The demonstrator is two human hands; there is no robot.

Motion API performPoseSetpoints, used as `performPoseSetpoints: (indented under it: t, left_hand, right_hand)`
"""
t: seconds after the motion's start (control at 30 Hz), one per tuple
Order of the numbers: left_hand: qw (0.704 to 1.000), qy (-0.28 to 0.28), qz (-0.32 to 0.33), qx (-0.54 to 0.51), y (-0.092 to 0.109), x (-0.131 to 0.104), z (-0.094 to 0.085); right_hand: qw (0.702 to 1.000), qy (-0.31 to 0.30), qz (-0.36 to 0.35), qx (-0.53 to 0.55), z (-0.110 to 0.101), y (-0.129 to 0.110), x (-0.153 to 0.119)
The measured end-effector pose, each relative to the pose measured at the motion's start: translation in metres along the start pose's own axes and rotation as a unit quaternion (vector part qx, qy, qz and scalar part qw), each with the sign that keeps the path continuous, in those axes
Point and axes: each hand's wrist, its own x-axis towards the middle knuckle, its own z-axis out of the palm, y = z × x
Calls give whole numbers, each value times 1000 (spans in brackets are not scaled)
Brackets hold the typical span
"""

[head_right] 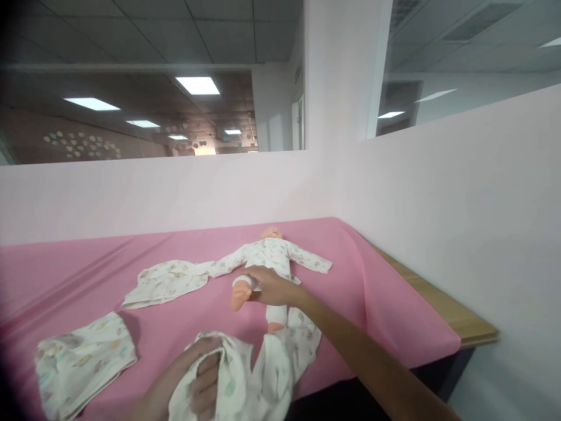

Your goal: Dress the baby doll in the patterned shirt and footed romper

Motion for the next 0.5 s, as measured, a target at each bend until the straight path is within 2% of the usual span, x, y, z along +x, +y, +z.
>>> performPoseSetpoints:
  t: [0.13,0.27,0.37,0.5]
  left_hand:
    - [991,10,116,-72,5,6,10]
    - [962,70,207,-162,3,24,16]
    - [953,72,228,-188,-2,32,20]
    - [956,57,231,-174,-10,27,27]
  right_hand:
    - [1000,-1,-27,15,-1,7,5]
    - [998,6,-59,37,-4,9,9]
    - [998,26,-61,15,-3,8,8]
    - [996,23,-47,-74,3,6,6]
